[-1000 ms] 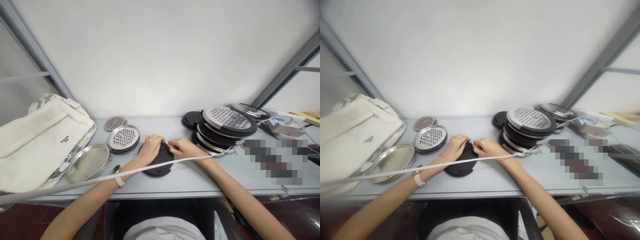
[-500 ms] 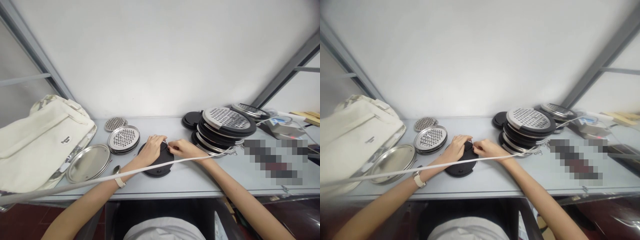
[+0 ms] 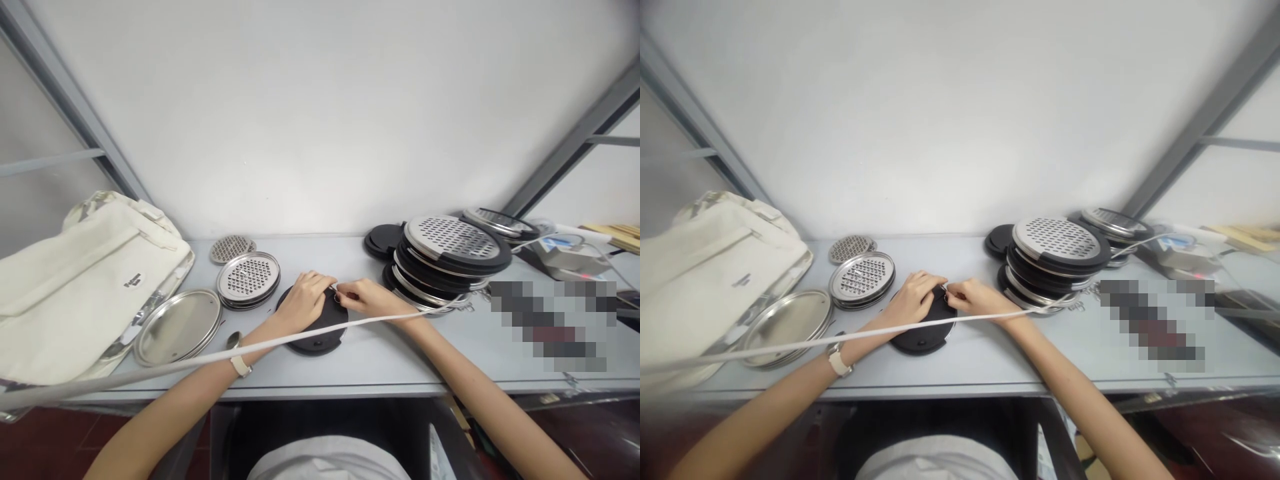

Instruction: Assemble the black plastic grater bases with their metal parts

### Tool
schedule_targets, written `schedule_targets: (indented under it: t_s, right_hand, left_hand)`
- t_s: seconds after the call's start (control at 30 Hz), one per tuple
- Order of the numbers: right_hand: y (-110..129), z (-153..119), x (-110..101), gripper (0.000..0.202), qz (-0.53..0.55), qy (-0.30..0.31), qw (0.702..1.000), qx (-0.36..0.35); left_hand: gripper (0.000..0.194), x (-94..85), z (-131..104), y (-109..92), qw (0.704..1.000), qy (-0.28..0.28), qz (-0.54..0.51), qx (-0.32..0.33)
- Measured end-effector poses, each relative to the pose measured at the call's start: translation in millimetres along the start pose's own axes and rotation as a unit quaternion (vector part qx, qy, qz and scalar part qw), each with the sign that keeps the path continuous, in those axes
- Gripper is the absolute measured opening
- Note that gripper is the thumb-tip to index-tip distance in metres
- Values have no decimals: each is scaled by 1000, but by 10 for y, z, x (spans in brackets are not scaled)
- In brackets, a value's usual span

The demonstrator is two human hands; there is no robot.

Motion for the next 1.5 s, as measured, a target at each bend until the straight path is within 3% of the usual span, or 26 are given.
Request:
schedule_targets:
  t_s: [0.23,0.47,0.67,0.9,1.3,1.5]
  right_hand:
    - [-29,-7,-4,28,-8,0,1000,-1]
    - [-4,-15,-35,26,-12,-6,1000,-5]
    - [1,-31,-43,27,-16,-4,1000,1]
    - [-4,-33,-10,17,-12,27,1000,1]
    - [18,-42,-21,16,-38,34,998,20]
    - [75,-33,-25,28,-61,11,998,16]
  left_hand:
    - [36,31,-7,18,1000,3,-3,0]
    - [57,27,-14,10,1000,21,-9,-14]
    - [44,22,-16,-51,1000,1,4,-5]
    - [30,75,-23,14,1000,18,-13,-6]
    - [24,78,-7,9,1000,22,13,12]
    - [22,87,-7,22,1000,22,7,13]
Point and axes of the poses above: each hand's wrist, its own z-axis towards the middle knuckle, its own x-axis out of the palm, y = z × x, the point moved 4 cm from there along z, towards the middle knuckle
